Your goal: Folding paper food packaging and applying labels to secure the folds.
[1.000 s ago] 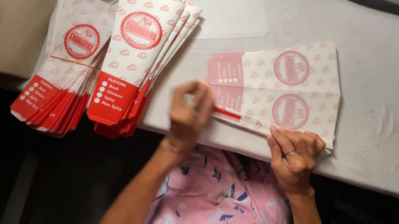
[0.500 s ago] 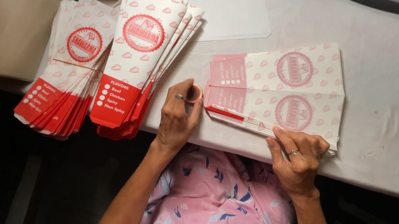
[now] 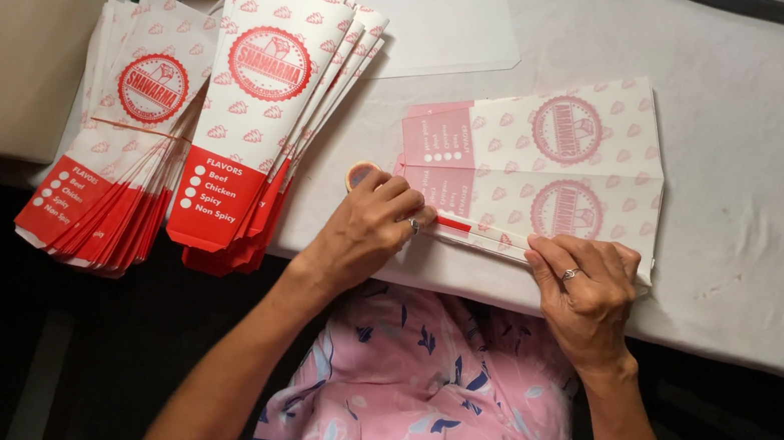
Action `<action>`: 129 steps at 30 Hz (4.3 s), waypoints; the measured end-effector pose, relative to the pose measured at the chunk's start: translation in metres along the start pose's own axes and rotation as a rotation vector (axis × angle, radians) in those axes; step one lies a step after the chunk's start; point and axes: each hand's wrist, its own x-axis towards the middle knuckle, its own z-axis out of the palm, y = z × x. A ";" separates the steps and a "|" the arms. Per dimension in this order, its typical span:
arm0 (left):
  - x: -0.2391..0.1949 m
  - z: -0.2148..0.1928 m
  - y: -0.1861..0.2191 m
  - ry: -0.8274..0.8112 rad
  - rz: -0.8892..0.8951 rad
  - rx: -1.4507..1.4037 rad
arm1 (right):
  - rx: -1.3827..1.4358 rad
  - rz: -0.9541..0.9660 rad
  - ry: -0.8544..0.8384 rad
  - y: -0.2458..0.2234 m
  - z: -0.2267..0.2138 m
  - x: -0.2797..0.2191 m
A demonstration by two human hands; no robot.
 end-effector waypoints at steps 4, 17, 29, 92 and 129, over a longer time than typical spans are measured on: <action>0.005 -0.005 -0.007 -0.089 0.101 0.028 | -0.015 -0.020 -0.001 0.004 -0.002 0.000; 0.029 0.000 0.023 0.211 0.033 0.214 | -0.074 -0.212 -0.001 0.007 -0.005 0.017; 0.002 0.038 0.088 0.131 -0.164 0.108 | -0.171 -0.429 0.127 0.027 -0.016 0.043; 0.014 0.047 0.084 0.124 -0.349 0.076 | -0.172 -0.229 0.097 -0.013 0.030 0.040; 0.044 0.010 -0.022 -0.214 -0.048 -0.071 | -0.130 -0.161 -0.120 0.034 -0.034 -0.002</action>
